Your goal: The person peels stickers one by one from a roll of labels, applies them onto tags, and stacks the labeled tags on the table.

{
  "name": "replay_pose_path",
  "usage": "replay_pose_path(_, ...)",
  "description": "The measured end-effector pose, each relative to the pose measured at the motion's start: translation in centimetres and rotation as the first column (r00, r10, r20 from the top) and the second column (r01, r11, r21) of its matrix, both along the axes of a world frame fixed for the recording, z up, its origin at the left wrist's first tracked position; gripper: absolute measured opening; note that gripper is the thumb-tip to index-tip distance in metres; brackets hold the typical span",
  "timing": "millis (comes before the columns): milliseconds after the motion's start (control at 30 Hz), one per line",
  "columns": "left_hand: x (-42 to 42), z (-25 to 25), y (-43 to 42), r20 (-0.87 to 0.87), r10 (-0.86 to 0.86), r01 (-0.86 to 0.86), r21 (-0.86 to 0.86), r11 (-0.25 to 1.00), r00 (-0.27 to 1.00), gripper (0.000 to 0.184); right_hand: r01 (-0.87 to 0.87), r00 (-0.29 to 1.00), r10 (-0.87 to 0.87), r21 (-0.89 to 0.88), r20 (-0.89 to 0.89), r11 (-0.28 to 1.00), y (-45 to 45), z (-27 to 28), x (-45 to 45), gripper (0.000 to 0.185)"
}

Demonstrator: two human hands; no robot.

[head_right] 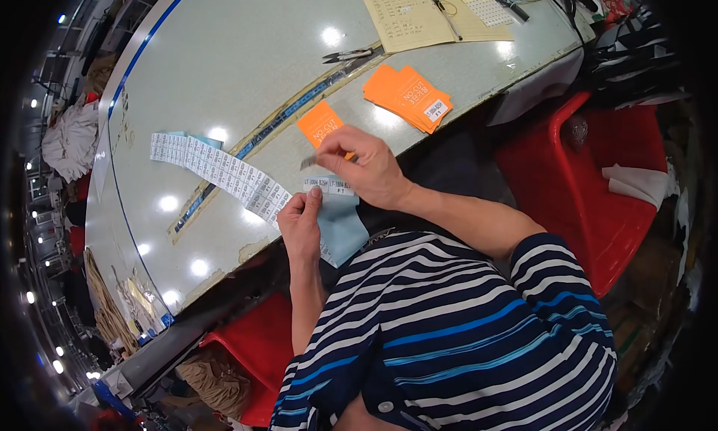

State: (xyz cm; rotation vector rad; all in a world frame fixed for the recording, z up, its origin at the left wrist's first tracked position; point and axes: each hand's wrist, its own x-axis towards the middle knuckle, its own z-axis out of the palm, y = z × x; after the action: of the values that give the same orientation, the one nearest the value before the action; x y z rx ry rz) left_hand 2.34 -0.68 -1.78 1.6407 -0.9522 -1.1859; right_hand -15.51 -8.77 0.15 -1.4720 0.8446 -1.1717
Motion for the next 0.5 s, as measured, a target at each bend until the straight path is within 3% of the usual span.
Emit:
replay_pose_path(67,0.0,-0.7,0.2,0.006,-0.008,0.008,-0.012,1.0,1.0,0.031,0.01,0.989,-0.047,0.262,0.137,0.965,-1.2,1.2,-0.6,0.014)
replay_pose_path(233,-1.3,0.0,0.1,-0.091,0.03,-0.036,-0.061,0.998,0.995,0.025,-0.043,0.998,0.03,0.271,0.05,0.962,-4.0,0.5,-2.5,0.018)
replay_pose_path(333,-0.6,-0.3,0.3,-0.083,-0.019,0.016,-0.034,0.999,0.996,0.021,-0.154,0.966,0.211,0.321,-0.15,0.934,-4.6,-0.1,-3.5,0.02)
replay_pose_path(367,-0.4,-0.4,0.4,-0.076,-0.048,0.046,-0.02,0.999,0.996,0.02,-0.154,0.966,0.211,0.323,-0.15,0.934,-4.8,-0.3,-3.8,0.02)
replay_pose_path(400,-0.4,-0.5,0.4,-0.076,-0.049,0.047,-0.019,0.999,0.996,0.02,-0.147,0.937,0.224,0.28,-0.268,0.949,-5.1,-0.3,-4.1,0.021)
replay_pose_path(467,-0.7,-0.1,0.2,0.18,-0.169,0.197,-0.15,0.969,0.969,0.016,-0.148,0.841,0.225,0.19,-0.491,0.971,-5.4,-0.1,-4.5,0.025)
replay_pose_path(500,-0.9,0.1,0.2,0.31,-0.212,0.281,-0.198,0.939,0.927,0.015,-0.146,0.842,0.224,0.191,-0.492,0.971,-5.4,-0.1,-4.4,0.025)
